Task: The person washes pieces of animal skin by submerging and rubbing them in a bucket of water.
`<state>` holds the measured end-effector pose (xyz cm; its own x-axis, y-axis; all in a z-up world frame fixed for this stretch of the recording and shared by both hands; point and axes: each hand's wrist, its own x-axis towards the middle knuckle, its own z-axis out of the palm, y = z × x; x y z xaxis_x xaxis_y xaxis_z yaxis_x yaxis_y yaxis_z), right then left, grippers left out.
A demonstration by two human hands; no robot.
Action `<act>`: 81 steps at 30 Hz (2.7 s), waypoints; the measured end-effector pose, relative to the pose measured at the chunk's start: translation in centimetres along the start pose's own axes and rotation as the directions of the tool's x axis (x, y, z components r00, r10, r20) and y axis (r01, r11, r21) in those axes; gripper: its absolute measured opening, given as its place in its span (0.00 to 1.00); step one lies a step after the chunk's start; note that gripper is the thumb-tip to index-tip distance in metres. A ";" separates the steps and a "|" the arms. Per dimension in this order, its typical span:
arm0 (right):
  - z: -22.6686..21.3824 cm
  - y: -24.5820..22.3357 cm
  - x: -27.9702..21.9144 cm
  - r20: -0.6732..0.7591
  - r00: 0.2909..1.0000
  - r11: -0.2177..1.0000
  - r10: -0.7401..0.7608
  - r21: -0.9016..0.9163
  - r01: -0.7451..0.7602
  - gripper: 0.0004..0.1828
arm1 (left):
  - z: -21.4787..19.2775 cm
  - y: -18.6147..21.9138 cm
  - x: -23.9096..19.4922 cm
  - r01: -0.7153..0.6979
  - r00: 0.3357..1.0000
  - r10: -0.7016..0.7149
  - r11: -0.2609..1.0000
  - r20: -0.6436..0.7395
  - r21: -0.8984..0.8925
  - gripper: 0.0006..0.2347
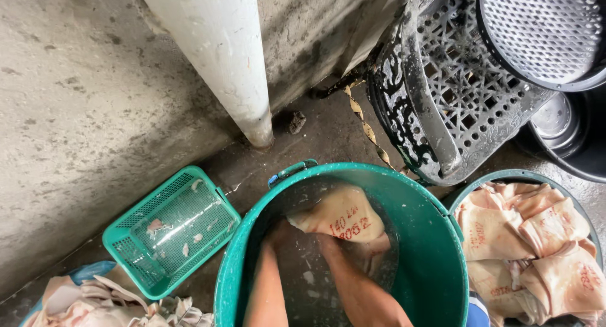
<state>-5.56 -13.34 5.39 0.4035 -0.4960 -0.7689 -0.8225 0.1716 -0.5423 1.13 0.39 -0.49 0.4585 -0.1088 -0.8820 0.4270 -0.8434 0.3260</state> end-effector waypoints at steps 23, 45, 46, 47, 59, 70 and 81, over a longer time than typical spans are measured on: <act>1.0 0.4 -1.4 0.368 0.916 0.746 -0.160 -0.563 0.356 0.25 | 4.8 -5.7 -12.7 -0.151 0.912 0.132 0.988 -0.389 -0.019 0.13; -5.5 0.5 -12.5 0.727 0.493 0.189 -0.478 -0.462 0.866 0.21 | -4.5 -0.8 -21.7 -0.193 0.925 0.260 0.949 -0.276 0.248 0.24; -6.0 1.1 -12.6 0.732 0.459 0.165 -0.503 -0.439 0.883 0.19 | -4.2 -1.4 -21.0 -0.163 0.965 0.205 0.958 -0.164 0.236 0.21; -7.0 1.7 -12.8 0.740 0.426 0.139 -0.521 -0.418 0.898 0.17 | -3.6 -2.2 -20.3 -0.168 0.972 0.193 0.969 -0.133 0.180 0.20; -8.6 -3.5 -17.5 0.840 0.375 -0.075 -0.391 -0.435 0.897 0.40 | 0.6 -4.3 -15.5 -0.151 0.882 0.171 0.985 -0.440 0.080 0.10; -9.5 -2.1 -17.4 0.855 0.354 -0.146 -0.378 -0.433 0.889 0.32 | -3.6 1.0 -26.8 -0.281 0.896 0.309 0.951 -0.318 0.132 0.17; -10.7 3.3 -16.3 0.852 0.512 0.036 0.107 -0.518 0.855 0.23 | -0.6 -0.6 -23.4 -0.262 0.947 0.308 0.901 -0.086 0.345 0.13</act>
<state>-19.14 -13.85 19.73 0.4606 0.4900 -0.7401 0.1075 -0.8584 -0.5015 -9.45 3.75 20.17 0.6331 -0.3180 -0.7058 -0.0040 -0.9130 0.4079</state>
